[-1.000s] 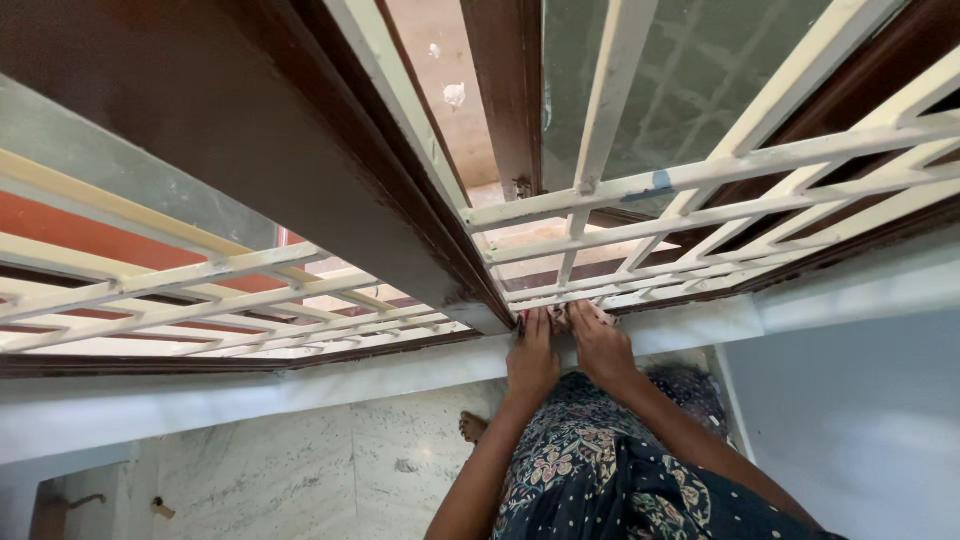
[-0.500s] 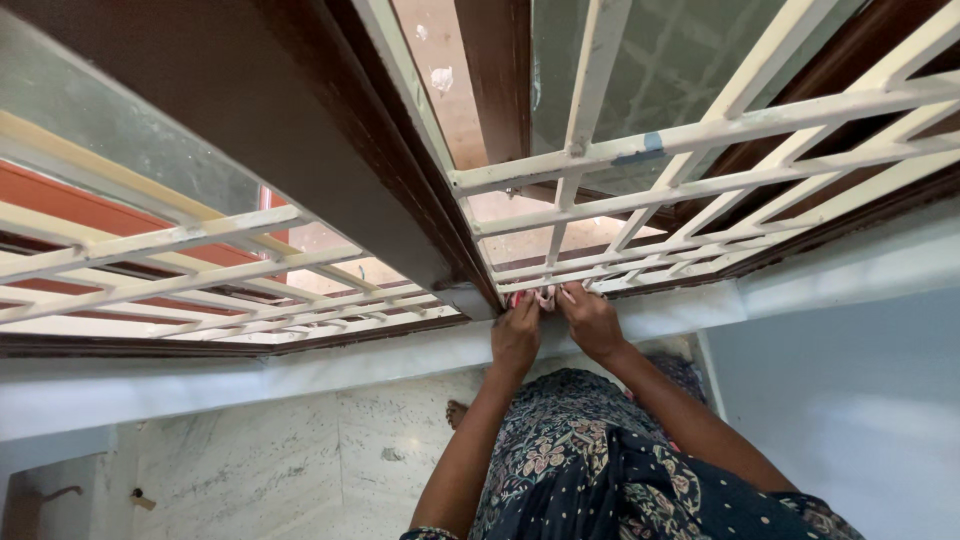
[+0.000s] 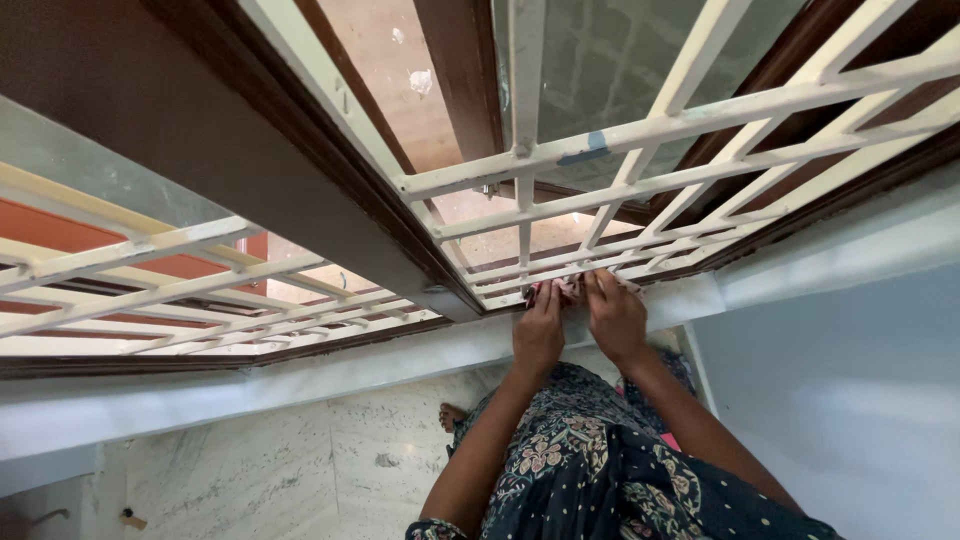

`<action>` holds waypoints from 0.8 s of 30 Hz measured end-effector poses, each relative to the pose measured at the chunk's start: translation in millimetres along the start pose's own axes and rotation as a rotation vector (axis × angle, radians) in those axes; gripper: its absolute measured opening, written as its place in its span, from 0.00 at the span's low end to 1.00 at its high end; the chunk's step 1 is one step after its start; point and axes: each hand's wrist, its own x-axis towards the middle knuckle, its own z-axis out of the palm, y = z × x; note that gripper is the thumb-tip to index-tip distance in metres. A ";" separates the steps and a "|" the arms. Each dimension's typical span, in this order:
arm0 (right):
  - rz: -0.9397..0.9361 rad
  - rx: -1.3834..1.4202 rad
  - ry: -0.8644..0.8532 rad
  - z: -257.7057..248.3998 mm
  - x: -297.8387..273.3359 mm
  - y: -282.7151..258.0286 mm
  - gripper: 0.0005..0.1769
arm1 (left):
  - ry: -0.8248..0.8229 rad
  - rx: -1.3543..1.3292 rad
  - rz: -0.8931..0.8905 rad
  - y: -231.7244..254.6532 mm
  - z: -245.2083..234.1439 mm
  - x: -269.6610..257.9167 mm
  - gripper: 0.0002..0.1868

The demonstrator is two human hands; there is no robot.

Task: The person wipes the white metal window grille with a patterned cloth. They systematically clean the horizontal and vertical bars of the grille, moving the cloth along the frame and bars.

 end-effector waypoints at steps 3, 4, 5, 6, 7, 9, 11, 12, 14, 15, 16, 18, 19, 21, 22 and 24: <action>0.133 0.067 -0.237 18.8 14.1 -4.1 0.12 | -0.032 -0.065 -0.068 2.6 1.0 13.1 0.31; 0.144 0.109 -0.234 21.9 14.1 -2.0 0.12 | 0.064 -0.121 -0.026 1.6 2.3 15.0 0.29; 0.153 0.153 -0.233 24.7 13.5 0.0 0.12 | 0.161 -0.176 0.011 -0.2 3.7 15.6 0.27; 0.162 0.197 -0.231 27.6 12.8 2.7 0.13 | 0.135 -0.200 -0.033 -3.2 5.6 16.9 0.24; 0.127 0.194 -0.203 29.4 9.1 5.6 0.14 | 0.106 -0.223 -0.083 -7.0 8.4 17.0 0.21; 0.056 0.187 -0.145 32.8 2.7 12.5 0.16 | 0.109 -0.240 -0.099 -13.2 15.1 17.0 0.18; -0.004 0.172 -0.131 35.5 0.1 19.2 0.17 | 0.179 -0.222 -0.026 -18.8 19.1 19.8 0.18; -0.036 0.164 -0.120 37.3 0.6 22.3 0.17 | 0.169 -0.223 -0.003 -20.9 20.0 21.3 0.18; -0.090 0.141 -0.065 42.1 -1.3 26.4 0.15 | 0.148 -0.222 0.044 -23.8 21.0 18.1 0.20; -0.117 0.129 -0.039 43.9 -5.0 28.4 0.14 | 0.161 -0.212 0.078 -23.8 22.2 13.4 0.19; -0.133 0.122 -0.029 45.3 -9.6 30.6 0.15 | 0.173 -0.202 0.113 -22.8 23.5 7.0 0.18; -0.162 0.106 -0.003 48.6 -18.4 35.7 0.16 | 0.181 -0.196 0.145 -21.0 26.8 -3.0 0.17; -0.146 0.108 -0.013 49.1 -24.6 38.2 0.14 | 0.173 -0.202 0.143 -18.9 28.9 -8.1 0.16; -0.112 0.110 -0.033 46.3 -38.8 43.9 0.12 | 0.137 -0.188 0.178 -14.9 32.4 -14.8 0.14; -0.049 0.127 -0.065 42.6 -46.5 46.7 0.15 | 0.109 -0.169 0.215 -12.4 33.3 -16.9 0.14; 0.069 0.157 -0.134 28.7 -59.9 56.5 0.21 | 0.093 -0.162 0.247 -2.8 35.4 -16.7 0.14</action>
